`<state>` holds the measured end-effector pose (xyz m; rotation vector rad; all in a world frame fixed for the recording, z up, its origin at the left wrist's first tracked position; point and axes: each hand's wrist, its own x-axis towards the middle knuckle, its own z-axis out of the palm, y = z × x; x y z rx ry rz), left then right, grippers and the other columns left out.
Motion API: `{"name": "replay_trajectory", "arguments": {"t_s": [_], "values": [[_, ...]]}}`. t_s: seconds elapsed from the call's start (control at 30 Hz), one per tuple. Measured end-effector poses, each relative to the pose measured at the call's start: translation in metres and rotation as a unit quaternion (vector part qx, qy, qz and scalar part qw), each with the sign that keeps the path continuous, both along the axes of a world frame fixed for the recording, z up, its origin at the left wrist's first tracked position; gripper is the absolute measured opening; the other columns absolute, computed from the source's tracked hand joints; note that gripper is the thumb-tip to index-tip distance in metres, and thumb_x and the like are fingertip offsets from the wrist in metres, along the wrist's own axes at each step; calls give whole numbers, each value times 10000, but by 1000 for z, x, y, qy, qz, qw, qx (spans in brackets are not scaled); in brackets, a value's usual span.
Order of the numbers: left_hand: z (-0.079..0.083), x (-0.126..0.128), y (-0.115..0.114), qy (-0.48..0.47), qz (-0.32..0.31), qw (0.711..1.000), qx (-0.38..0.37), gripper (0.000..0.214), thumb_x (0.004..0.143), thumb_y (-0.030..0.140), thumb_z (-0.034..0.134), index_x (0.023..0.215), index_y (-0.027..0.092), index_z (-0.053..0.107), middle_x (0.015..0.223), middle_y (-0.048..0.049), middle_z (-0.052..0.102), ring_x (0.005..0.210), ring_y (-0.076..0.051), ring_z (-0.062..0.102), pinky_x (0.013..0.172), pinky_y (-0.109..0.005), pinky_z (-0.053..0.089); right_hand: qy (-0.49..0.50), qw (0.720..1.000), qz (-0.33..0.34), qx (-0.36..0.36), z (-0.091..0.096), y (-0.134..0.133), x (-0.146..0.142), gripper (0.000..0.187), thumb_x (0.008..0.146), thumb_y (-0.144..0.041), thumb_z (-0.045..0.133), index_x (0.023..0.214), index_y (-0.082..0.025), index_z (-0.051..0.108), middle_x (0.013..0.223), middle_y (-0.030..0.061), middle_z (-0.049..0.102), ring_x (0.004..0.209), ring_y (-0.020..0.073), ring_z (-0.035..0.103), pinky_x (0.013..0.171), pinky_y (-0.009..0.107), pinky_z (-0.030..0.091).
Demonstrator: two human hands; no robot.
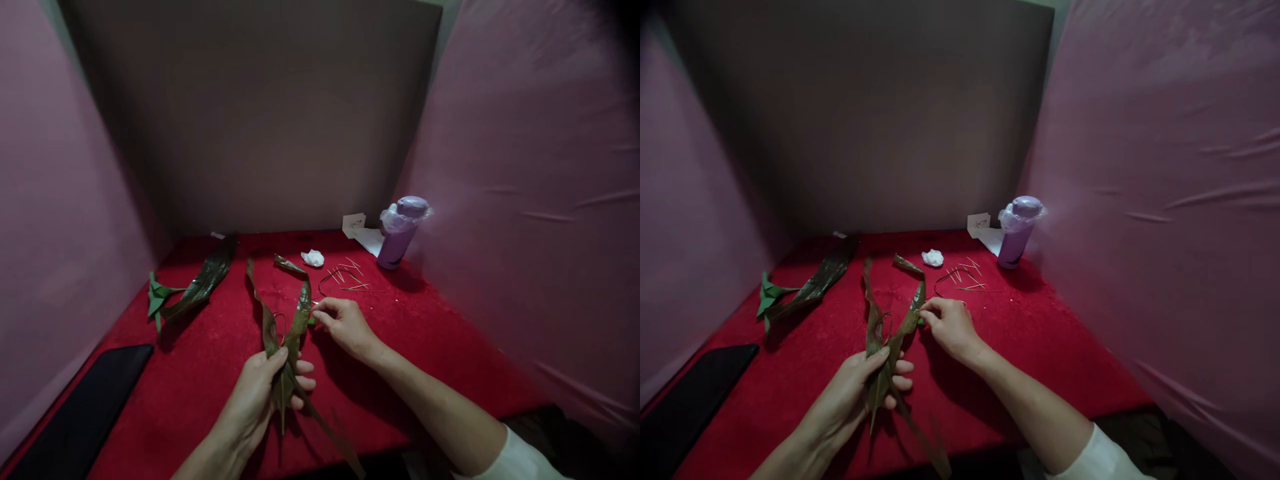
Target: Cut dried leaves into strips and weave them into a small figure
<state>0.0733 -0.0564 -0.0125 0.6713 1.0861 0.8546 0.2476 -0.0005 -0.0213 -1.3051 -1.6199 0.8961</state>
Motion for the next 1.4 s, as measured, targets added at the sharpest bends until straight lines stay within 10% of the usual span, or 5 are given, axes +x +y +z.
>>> {"name": "replay_trajectory", "arguments": {"t_s": [0.27, 0.53, 1.2, 1.4], "values": [[1, 8, 0, 24, 4, 999, 22, 218, 813, 270, 529, 888, 74, 590, 747, -146, 712, 522, -191, 661, 384, -244, 491, 175, 966, 86, -171, -5, -16, -23, 310, 740, -469, 575, 730, -187, 448, 558, -29, 577, 411, 99, 534, 318, 162, 317], [1, 10, 1, 17, -35, 999, 28, 269, 814, 323, 538, 913, 78, 589, 781, -152, 713, 537, -178, 656, 416, -241, 490, 301, 938, 52, -167, -7, -18, -30, 238, 607, -193, 700, 733, -175, 499, 554, -63, 525, 456, 66, 468, 453, 196, 365], [-2, 7, 0, 8, -11, 999, 47, 254, 809, 318, 559, 943, 103, 551, 727, -119, 712, 541, -184, 649, 430, -249, 476, 283, 951, 59, -107, -7, -16, -32, 132, 689, -224, 633, 764, -186, 531, 591, -50, 521, 466, 77, 454, 455, 214, 374], [3, 4, 4, -32, 19, 999, 15, 212, 743, 253, 656, 876, 90, 628, 792, -113, 722, 629, -161, 658, 590, -254, 519, 31, 994, -96, 32, 21, 1, 30, 256, 784, -387, 588, 636, -179, 565, 576, 5, 569, 524, 123, 502, 493, 254, 381]]}}
